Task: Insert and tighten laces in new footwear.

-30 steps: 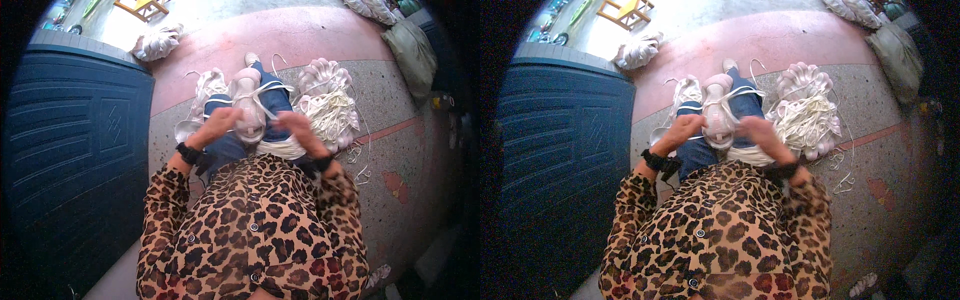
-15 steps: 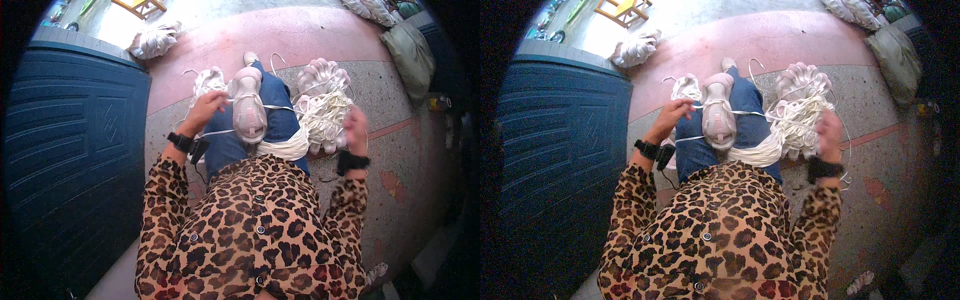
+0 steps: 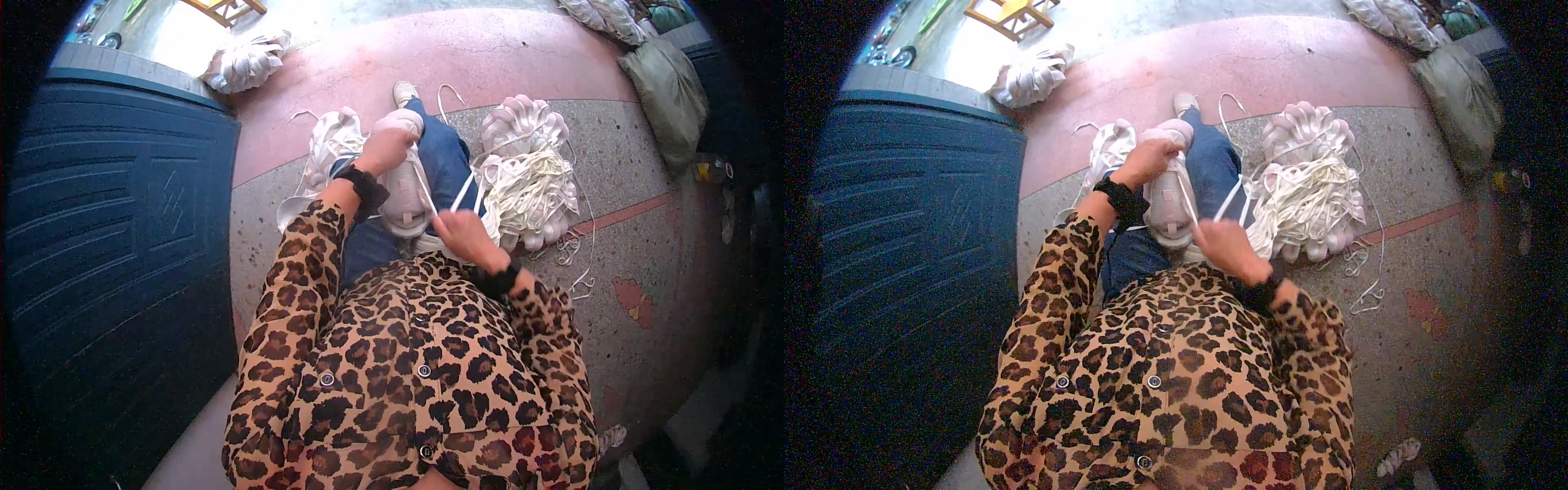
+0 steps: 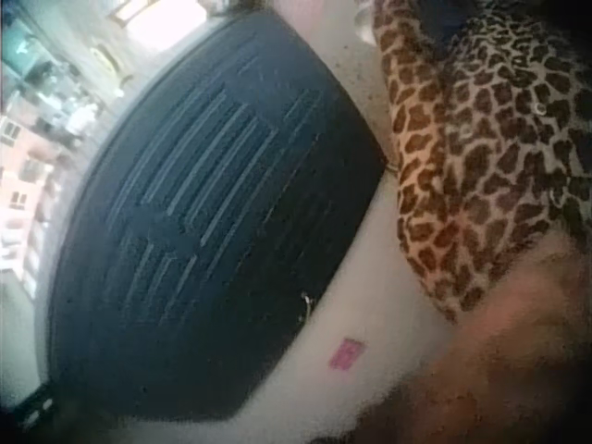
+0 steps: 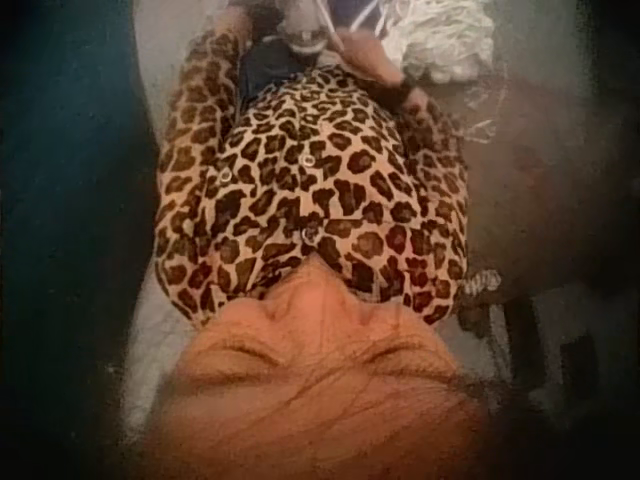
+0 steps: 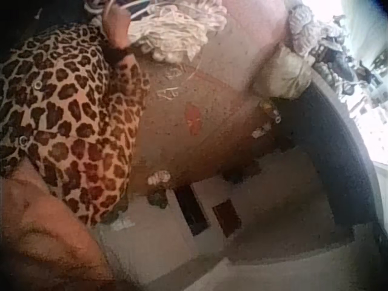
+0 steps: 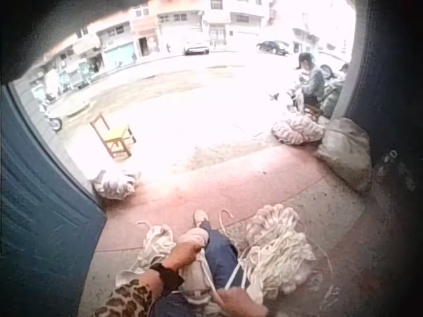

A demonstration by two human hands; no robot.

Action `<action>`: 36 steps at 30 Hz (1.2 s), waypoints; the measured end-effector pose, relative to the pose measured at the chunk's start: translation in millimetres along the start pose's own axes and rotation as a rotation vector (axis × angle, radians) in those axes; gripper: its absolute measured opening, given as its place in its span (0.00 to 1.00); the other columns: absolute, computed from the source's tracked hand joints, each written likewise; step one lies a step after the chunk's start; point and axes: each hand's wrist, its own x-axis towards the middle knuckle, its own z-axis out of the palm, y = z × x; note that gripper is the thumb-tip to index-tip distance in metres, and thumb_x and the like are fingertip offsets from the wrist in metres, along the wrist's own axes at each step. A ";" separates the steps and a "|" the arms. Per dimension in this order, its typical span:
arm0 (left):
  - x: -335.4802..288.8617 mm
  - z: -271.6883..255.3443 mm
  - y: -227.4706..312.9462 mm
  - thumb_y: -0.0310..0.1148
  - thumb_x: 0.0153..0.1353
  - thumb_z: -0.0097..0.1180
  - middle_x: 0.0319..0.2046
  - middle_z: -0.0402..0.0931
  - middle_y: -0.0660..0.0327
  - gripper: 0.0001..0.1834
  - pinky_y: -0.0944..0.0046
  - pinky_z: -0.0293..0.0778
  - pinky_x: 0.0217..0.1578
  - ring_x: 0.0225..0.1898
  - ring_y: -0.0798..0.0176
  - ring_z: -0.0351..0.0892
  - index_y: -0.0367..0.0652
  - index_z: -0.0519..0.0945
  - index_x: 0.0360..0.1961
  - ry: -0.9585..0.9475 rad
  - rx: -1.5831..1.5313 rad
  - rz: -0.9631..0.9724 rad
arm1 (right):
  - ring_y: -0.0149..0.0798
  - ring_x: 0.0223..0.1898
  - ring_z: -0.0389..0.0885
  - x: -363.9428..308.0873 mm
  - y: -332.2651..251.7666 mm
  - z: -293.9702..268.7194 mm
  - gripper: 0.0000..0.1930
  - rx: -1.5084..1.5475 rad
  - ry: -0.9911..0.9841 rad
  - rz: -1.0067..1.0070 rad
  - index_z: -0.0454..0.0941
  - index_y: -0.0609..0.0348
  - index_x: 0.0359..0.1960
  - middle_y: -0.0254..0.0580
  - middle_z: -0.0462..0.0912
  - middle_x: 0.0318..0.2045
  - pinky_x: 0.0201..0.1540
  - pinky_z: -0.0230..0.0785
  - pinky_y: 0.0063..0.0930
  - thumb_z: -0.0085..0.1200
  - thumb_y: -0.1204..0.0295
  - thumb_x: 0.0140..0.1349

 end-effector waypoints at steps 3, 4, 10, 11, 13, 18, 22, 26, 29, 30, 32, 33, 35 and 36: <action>-3.3 -3.2 -7.6 0.31 0.63 0.51 0.43 0.84 0.50 0.18 0.49 0.76 0.48 0.48 0.47 0.83 0.55 0.85 0.51 0.123 -0.030 0.038 | 0.56 0.26 0.82 -43.6 -7.5 -17.3 0.15 0.140 -0.015 0.094 0.78 0.60 0.32 0.54 0.81 0.23 0.29 0.74 0.48 0.45 0.63 0.72; -7.1 -1.2 -4.5 0.31 0.63 0.50 0.42 0.84 0.49 0.18 0.49 0.76 0.47 0.47 0.46 0.83 0.56 0.84 0.52 0.218 -0.046 0.058 | 0.54 0.27 0.82 -49.1 -2.7 -29.1 0.15 0.180 -0.010 0.179 0.78 0.59 0.33 0.53 0.82 0.25 0.30 0.74 0.47 0.45 0.64 0.72; -68.3 -21.1 2.4 0.31 0.65 0.50 0.37 0.84 0.52 0.21 0.60 0.78 0.37 0.32 0.59 0.83 0.37 0.77 0.58 0.176 -0.687 -0.140 | 0.46 0.36 0.82 -8.1 85.7 -54.0 0.14 0.283 0.478 0.481 0.81 0.65 0.40 0.48 0.84 0.35 0.42 0.74 0.39 0.43 0.69 0.73; -80.0 -19.7 -5.1 0.30 0.65 0.50 0.36 0.83 0.55 0.22 0.62 0.78 0.36 0.31 0.62 0.82 0.31 0.76 0.58 0.148 -0.802 -0.153 | 0.48 0.37 0.83 11.2 69.7 -60.0 0.14 0.431 0.551 0.499 0.81 0.64 0.41 0.50 0.84 0.36 0.43 0.74 0.39 0.44 0.68 0.73; -98.7 -5.4 -24.7 0.29 0.65 0.51 0.36 0.83 0.59 0.20 0.65 0.77 0.35 0.31 0.66 0.80 0.29 0.77 0.56 0.094 -0.943 -0.195 | 0.52 0.40 0.84 51.6 34.1 -56.2 0.14 0.463 0.551 0.238 0.81 0.62 0.43 0.54 0.84 0.38 0.44 0.75 0.40 0.45 0.65 0.73; -113.3 -12.6 -23.1 0.29 0.65 0.51 0.37 0.84 0.58 0.17 0.68 0.75 0.41 0.38 0.69 0.80 0.33 0.83 0.51 0.020 -0.885 -0.455 | 0.57 0.41 0.84 115.9 -34.1 -35.6 0.12 0.072 0.107 0.036 0.82 0.55 0.45 0.58 0.84 0.37 0.41 0.76 0.45 0.52 0.63 0.69; -107.8 4.3 -30.2 0.34 0.66 0.51 0.41 0.86 0.52 0.16 0.60 0.77 0.44 0.39 0.55 0.85 0.39 0.84 0.49 0.235 -0.607 -0.240 | 0.58 0.38 0.84 148.1 -17.6 -30.4 0.11 0.018 0.033 -0.078 0.80 0.54 0.42 0.56 0.84 0.33 0.38 0.74 0.51 0.54 0.62 0.66; -103.1 5.2 -21.8 0.41 0.67 0.51 0.42 0.84 0.48 0.17 0.53 0.78 0.45 0.43 0.45 0.84 0.43 0.85 0.47 0.308 -0.464 -0.196 | 0.61 0.38 0.83 154.4 -1.8 -17.0 0.12 0.039 0.114 -0.040 0.79 0.57 0.40 0.58 0.83 0.32 0.38 0.73 0.51 0.54 0.62 0.66; -99.3 -7.4 -11.9 0.44 0.66 0.52 0.38 0.84 0.48 0.18 0.50 0.78 0.44 0.42 0.44 0.84 0.44 0.86 0.44 0.294 -0.369 -0.219 | 0.63 0.38 0.82 158.5 1.1 -3.9 0.13 0.178 0.189 0.047 0.78 0.60 0.39 0.60 0.83 0.32 0.39 0.73 0.51 0.54 0.61 0.66; -100.5 -8.5 -12.5 0.45 0.66 0.52 0.37 0.84 0.48 0.18 0.50 0.78 0.43 0.41 0.44 0.84 0.45 0.87 0.43 0.287 -0.320 -0.229 | 0.63 0.38 0.82 156.7 -0.3 -4.5 0.14 0.217 0.189 0.070 0.78 0.61 0.39 0.61 0.83 0.32 0.39 0.73 0.51 0.54 0.61 0.66; -99.3 -0.5 -27.8 0.46 0.65 0.52 0.35 0.84 0.49 0.17 0.48 0.77 0.41 0.39 0.44 0.84 0.46 0.87 0.40 0.344 -0.266 -0.218 | 0.64 0.39 0.82 157.2 -5.7 -3.1 0.15 0.262 0.192 0.083 0.78 0.62 0.39 0.62 0.82 0.32 0.39 0.73 0.50 0.54 0.61 0.66; -95.7 -0.2 -26.3 0.46 0.65 0.53 0.35 0.84 0.50 0.17 0.47 0.77 0.40 0.39 0.44 0.84 0.47 0.87 0.39 0.373 -0.248 -0.201 | 0.64 0.39 0.82 157.3 -5.5 -3.5 0.15 0.278 0.194 0.092 0.78 0.63 0.40 0.63 0.82 0.32 0.40 0.73 0.49 0.54 0.61 0.67; -96.9 1.1 -24.0 0.46 0.65 0.52 0.34 0.85 0.51 0.17 0.46 0.76 0.38 0.37 0.46 0.85 0.48 0.87 0.38 0.365 -0.203 -0.200 | 0.64 0.39 0.82 155.6 -6.1 -3.4 0.15 0.281 0.196 0.096 0.78 0.63 0.40 0.63 0.82 0.33 0.40 0.73 0.49 0.54 0.61 0.66; -98.6 -3.5 -23.1 0.46 0.65 0.52 0.33 0.85 0.51 0.16 0.46 0.76 0.37 0.37 0.47 0.85 0.48 0.87 0.37 0.364 -0.174 -0.202 | 0.64 0.39 0.82 155.4 -7.8 -4.0 0.15 0.286 0.197 0.101 0.78 0.63 0.41 0.63 0.82 0.33 0.40 0.73 0.49 0.55 0.61 0.66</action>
